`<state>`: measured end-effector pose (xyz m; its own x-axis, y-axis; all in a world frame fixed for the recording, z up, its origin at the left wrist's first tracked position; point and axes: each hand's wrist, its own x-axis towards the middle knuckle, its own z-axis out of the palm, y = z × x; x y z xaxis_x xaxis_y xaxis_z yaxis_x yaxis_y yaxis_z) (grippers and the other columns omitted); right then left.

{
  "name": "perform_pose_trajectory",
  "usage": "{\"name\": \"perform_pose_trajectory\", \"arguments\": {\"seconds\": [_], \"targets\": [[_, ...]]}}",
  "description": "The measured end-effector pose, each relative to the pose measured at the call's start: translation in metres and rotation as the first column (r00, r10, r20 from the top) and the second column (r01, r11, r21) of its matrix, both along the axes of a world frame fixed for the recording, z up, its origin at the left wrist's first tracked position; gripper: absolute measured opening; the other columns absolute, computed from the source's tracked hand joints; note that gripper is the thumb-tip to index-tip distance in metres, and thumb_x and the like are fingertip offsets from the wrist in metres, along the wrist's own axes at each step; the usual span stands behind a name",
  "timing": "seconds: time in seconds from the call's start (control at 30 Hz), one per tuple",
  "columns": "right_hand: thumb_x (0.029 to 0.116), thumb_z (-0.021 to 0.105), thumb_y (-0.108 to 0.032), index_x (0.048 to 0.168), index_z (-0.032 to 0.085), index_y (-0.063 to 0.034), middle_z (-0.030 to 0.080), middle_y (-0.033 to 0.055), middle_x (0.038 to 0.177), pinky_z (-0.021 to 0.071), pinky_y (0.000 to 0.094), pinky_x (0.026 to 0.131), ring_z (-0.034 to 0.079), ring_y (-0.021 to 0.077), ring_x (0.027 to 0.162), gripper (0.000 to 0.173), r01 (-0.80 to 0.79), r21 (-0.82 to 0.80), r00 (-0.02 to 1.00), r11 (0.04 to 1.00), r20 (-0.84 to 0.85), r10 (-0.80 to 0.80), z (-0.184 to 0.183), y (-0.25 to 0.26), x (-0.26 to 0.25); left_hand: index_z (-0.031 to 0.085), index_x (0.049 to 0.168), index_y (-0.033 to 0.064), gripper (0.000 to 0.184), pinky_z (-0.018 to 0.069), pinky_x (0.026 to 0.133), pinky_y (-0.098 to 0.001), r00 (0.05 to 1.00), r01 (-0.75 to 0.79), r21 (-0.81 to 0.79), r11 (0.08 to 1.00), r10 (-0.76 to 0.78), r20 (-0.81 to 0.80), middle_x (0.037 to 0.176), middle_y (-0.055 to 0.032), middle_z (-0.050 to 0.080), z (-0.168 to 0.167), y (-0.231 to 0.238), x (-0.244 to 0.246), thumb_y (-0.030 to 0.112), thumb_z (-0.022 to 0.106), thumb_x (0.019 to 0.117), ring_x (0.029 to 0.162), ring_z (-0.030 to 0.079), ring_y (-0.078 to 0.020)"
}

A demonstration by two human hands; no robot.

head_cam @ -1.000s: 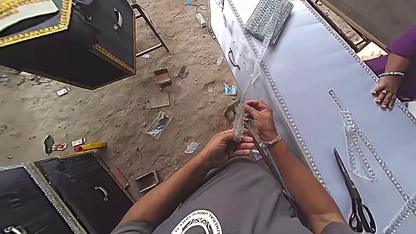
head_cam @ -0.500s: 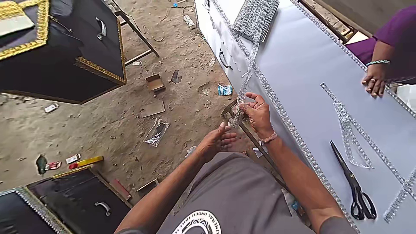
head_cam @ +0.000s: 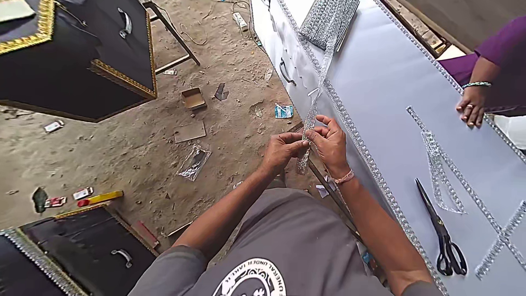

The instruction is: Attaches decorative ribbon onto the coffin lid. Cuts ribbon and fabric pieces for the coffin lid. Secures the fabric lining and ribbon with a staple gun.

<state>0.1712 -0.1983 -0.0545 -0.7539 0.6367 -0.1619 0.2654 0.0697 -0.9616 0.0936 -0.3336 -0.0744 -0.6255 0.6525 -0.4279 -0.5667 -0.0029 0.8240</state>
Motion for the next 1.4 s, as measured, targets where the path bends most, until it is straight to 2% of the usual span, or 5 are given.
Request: {"name": "perform_pose_trajectory", "arguments": {"seconds": [0.23,0.47,0.63,1.2,1.4], "targets": [[0.1109,0.042,-0.026,0.141,0.045,0.0030,0.075,0.0153,0.106,0.0625,0.0376,0.081,0.074,0.0230,0.094,0.042,-0.041,-0.295,0.999,0.954,-0.008,0.041,-0.030,-0.009,0.043,0.070,0.102,-0.0062,0.010,0.0634,0.072,-0.0352,0.964,0.010,0.008,1.000,-0.012,0.266,0.085,-0.0154,0.075,-0.008,-0.008,-0.004,-0.001,0.070,0.0937,0.072,0.073,-0.0200],[0.0906,0.077,-0.019,0.135,0.056,0.0069,0.074,0.0108,0.113,0.0617,0.0311,0.089,0.073,0.0142,0.099,0.056,-0.251,-0.261,0.962,0.932,0.038,0.269,-0.029,-0.030,0.057,0.069,0.100,-0.0030,0.009,0.0618,0.069,-0.0339,0.967,0.052,-0.013,0.999,-0.048,0.250,0.084,-0.0138,0.073,-0.019,-0.008,-0.005,0.002,0.071,0.0940,0.070,0.071,-0.0183],[0.0925,0.070,-0.005,0.132,0.059,0.0068,0.077,0.0105,0.099,0.0664,0.0348,0.076,0.077,0.0193,0.083,0.043,-0.183,-0.315,0.971,0.931,0.092,0.222,-0.022,-0.034,0.066,0.067,0.101,-0.0026,0.007,0.0626,0.071,-0.0354,0.959,0.069,-0.001,0.998,-0.067,0.277,0.086,-0.0147,0.073,-0.021,-0.008,-0.007,0.000,0.069,0.0943,0.072,0.072,-0.0200],[0.0947,0.066,-0.002,0.131,0.058,0.0065,0.076,0.0124,0.095,0.0670,0.0363,0.075,0.077,0.0215,0.081,0.038,-0.143,-0.374,0.976,0.916,0.100,0.193,-0.026,-0.035,0.080,0.069,0.102,-0.0001,0.011,0.0555,0.056,-0.0275,0.968,0.000,-0.135,0.991,0.034,0.247,0.083,-0.0122,0.071,-0.020,0.017,0.006,0.009,0.071,0.0954,0.061,0.064,-0.0138],[0.0941,0.068,-0.004,0.129,0.060,0.0072,0.077,0.0125,0.093,0.0673,0.0370,0.075,0.077,0.0224,0.080,0.037,-0.172,-0.378,0.964,0.910,0.125,0.235,-0.031,-0.034,0.089,0.065,0.103,-0.0001,0.011,0.0624,0.064,-0.0350,0.955,-0.047,-0.082,0.996,0.069,0.289,0.097,-0.0184,0.074,-0.015,0.022,0.007,0.009,0.067,0.0982,0.075,0.074,-0.0237]]}}
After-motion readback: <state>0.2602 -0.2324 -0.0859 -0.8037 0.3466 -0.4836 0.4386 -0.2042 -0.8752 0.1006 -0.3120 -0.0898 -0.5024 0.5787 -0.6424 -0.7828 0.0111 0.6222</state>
